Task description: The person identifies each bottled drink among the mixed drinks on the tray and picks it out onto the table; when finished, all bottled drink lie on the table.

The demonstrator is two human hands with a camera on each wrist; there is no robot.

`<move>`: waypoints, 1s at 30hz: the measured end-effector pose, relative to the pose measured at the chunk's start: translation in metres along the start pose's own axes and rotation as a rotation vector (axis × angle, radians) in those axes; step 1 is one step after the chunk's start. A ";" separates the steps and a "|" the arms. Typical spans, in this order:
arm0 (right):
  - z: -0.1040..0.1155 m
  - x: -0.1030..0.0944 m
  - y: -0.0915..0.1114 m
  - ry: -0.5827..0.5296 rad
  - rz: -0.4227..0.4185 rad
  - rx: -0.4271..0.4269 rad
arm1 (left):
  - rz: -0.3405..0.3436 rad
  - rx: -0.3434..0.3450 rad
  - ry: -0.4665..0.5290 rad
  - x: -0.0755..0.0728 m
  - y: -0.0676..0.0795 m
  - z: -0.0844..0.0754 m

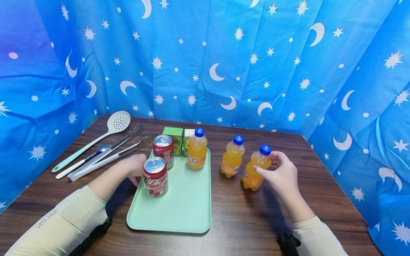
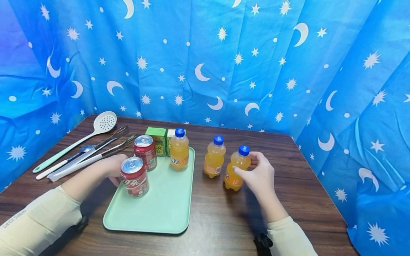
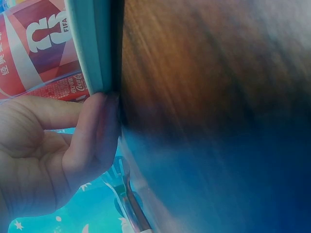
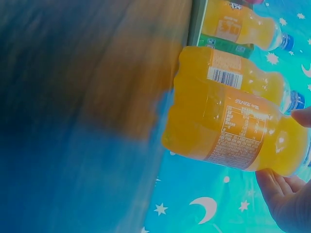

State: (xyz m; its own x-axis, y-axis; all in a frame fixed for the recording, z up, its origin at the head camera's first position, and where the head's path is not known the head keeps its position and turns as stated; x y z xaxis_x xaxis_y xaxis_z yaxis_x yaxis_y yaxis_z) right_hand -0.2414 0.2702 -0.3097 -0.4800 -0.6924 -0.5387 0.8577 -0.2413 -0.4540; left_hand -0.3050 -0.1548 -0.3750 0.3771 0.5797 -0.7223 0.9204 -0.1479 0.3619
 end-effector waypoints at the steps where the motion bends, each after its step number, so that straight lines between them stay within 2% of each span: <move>1: -0.001 0.000 -0.001 0.000 -0.002 0.004 | -0.002 -0.002 -0.004 0.000 -0.001 0.000; 12: -0.009 -0.001 -0.006 -0.011 -0.021 0.044 | -0.005 -0.014 0.000 0.000 -0.004 0.003; 30: -0.010 -0.002 -0.015 -0.002 -0.049 0.086 | -0.007 -0.006 -0.004 -0.001 -0.006 0.004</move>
State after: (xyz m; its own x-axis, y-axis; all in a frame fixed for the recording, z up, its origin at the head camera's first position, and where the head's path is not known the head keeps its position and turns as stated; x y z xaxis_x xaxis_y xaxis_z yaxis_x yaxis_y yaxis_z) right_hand -0.2548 0.2822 -0.3091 -0.5218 -0.6794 -0.5159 0.8457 -0.3323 -0.4177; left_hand -0.3102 -0.1572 -0.3786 0.3714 0.5775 -0.7270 0.9223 -0.1391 0.3606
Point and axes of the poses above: each hand's wrist, its own y-axis away from the middle knuckle, its own x-axis out of the palm, z = x × y, the point moved 7 cm from there along -y, towards the middle knuckle, and after that the axes turned 5 degrees about -z, right-handed, at the moved point
